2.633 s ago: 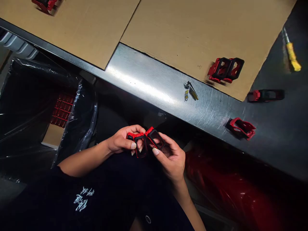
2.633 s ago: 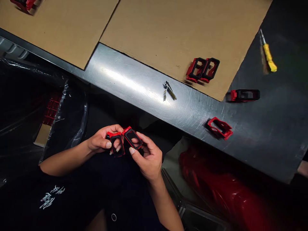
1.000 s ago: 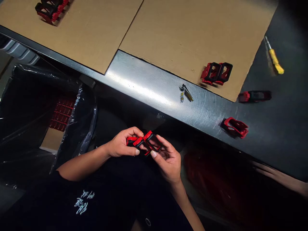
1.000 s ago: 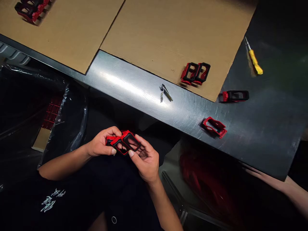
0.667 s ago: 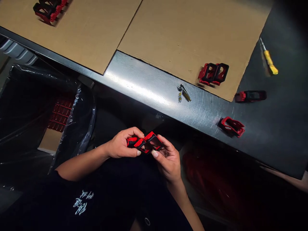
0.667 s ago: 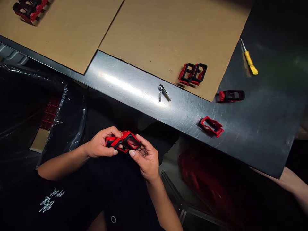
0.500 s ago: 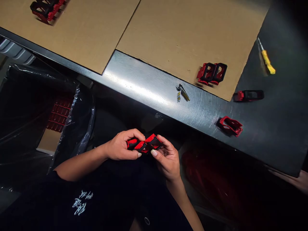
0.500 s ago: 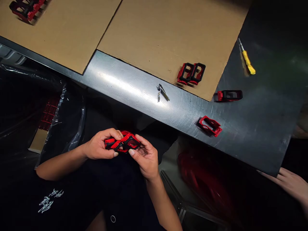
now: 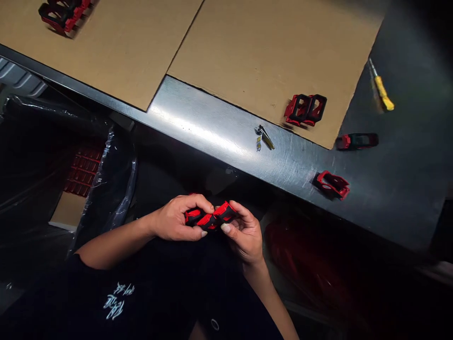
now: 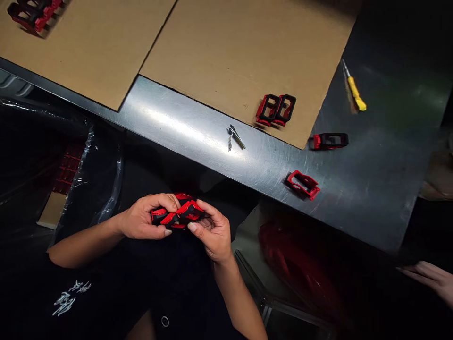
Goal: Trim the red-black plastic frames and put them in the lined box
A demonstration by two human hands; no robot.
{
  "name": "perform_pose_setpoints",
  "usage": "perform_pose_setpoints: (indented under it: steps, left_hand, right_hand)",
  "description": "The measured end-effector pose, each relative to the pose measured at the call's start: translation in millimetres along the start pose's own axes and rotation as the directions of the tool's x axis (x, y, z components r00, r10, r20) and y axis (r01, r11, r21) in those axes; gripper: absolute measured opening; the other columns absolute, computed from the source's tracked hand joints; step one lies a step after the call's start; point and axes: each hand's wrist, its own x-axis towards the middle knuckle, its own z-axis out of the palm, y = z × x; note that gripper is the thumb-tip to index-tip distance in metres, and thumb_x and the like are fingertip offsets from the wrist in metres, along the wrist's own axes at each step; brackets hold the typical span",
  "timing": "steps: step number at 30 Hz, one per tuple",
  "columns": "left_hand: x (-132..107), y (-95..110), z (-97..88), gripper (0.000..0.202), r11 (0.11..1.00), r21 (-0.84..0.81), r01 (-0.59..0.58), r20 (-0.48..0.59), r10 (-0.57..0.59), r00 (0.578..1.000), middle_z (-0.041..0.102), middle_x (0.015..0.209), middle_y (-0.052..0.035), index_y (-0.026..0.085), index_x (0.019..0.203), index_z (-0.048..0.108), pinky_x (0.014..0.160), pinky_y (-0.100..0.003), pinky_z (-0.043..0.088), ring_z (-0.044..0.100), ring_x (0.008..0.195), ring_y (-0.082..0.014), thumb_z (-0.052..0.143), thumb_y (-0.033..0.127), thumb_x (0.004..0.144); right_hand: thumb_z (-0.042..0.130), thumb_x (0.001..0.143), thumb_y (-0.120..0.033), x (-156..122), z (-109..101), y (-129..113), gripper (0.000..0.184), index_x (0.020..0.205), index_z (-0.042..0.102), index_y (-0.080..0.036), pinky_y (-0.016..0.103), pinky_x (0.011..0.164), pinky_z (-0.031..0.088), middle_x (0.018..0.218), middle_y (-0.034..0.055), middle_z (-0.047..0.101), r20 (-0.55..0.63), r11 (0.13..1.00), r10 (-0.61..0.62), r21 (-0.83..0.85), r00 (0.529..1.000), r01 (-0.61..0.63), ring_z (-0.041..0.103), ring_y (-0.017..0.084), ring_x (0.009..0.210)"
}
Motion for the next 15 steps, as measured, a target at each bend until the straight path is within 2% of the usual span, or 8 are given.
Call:
perform_pose_setpoints:
  steps: [3,5,7,8,9,10,12,15]
  left_hand:
    - [0,4,0.2,0.039,0.998,-0.012,0.069,-0.013,-0.069,0.998,0.073,0.095,-0.0061,0.019,0.115,0.065,0.071,-0.025,0.058,0.068,0.075,-0.0145,0.079,0.024,0.078]
    - [2,8,-2.5,0.046,0.996,-0.052,0.078,-0.029,-0.08,0.996,0.074,0.096,-0.0057,0.021,0.123,0.064,0.069,-0.024,0.059,0.07,0.075,-0.0146,0.079,0.02,0.079]
    - [7,13,-10.4,0.046,0.995,-0.086,0.055,-0.076,-0.062,0.995,0.074,0.093,-0.0057,0.023,0.125,0.064,0.066,-0.024,0.06,0.072,0.077,-0.0162,0.077,0.018,0.081]
    - [11,16,-16.6,0.042,0.996,-0.073,0.043,-0.124,-0.052,0.991,0.074,0.091,-0.0056,0.023,0.122,0.066,0.065,-0.024,0.06,0.073,0.077,-0.0173,0.077,0.018,0.081]
    - [17,19,-23.9,0.037,0.998,-0.042,0.04,-0.186,-0.047,0.981,0.074,0.089,-0.0053,0.022,0.117,0.069,0.064,-0.025,0.061,0.073,0.078,-0.0182,0.078,0.02,0.081]
    - [23,23,-32.2,0.032,0.999,-0.004,0.046,-0.256,-0.045,0.966,0.074,0.087,-0.0045,0.023,0.111,0.07,0.064,-0.026,0.061,0.073,0.078,-0.0187,0.078,0.022,0.081]
    - [40,30,-49.9,0.025,0.995,0.068,0.068,-0.41,-0.034,0.911,0.074,0.083,-0.0018,0.023,0.103,0.072,0.062,-0.027,0.06,0.072,0.076,-0.0182,0.08,0.026,0.08]
    - [68,35,-75.9,0.021,0.985,0.138,0.104,-0.614,0.003,0.789,0.072,0.078,0.0055,0.024,0.099,0.071,0.062,-0.026,0.058,0.068,0.067,-0.0126,0.08,0.031,0.082]
  right_hand:
    - [0.094,0.07,-0.027,0,3,-4,0.047,0.114,0.078,-0.035,0.034,0.081,0.067,0.101,0.0004,0.083,0.006,0.996,0.04,0.076,0.999,-0.04,0.079,0.019,0.088]
    - [0.094,0.067,-0.03,4,-2,-18,0.049,0.113,0.078,-0.034,0.036,0.072,0.068,0.097,0.0007,0.083,-0.022,0.994,0.036,0.101,0.999,-0.034,0.079,0.021,0.083]
    - [0.094,0.066,-0.031,13,-17,-47,0.049,0.113,0.078,-0.034,0.036,0.069,0.068,0.099,0.0007,0.082,-0.107,0.995,-0.061,0.067,0.992,0.069,0.079,0.022,0.085]
    - [0.093,0.067,-0.031,19,-30,-66,0.049,0.112,0.077,-0.034,0.036,0.071,0.068,0.103,0.0006,0.081,-0.169,0.987,-0.153,0.021,0.974,0.159,0.078,0.022,0.089]
    - [0.092,0.068,-0.029,26,-45,-88,0.048,0.113,0.076,-0.035,0.037,0.075,0.068,0.106,0.0002,0.081,-0.228,0.968,-0.252,-0.044,0.94,0.248,0.078,0.021,0.092]
    - [0.09,0.069,-0.027,33,-62,-111,0.049,0.115,0.075,-0.035,0.038,0.082,0.067,0.111,-0.0002,0.079,-0.295,0.934,-0.357,-0.122,0.887,0.335,0.077,0.02,0.097]
    - [0.091,0.065,-0.021,50,-99,-155,0.054,0.115,0.073,-0.031,0.035,0.084,0.066,0.107,-0.0002,0.078,-0.405,0.856,-0.514,-0.299,0.756,0.422,0.077,0.018,0.093]
    - [0.087,0.065,-0.02,76,-148,-199,0.048,0.109,0.07,-0.023,0.029,0.071,0.066,0.087,-0.003,0.075,-0.612,0.862,-0.497,-0.428,0.615,0.271,0.073,0.013,0.071]
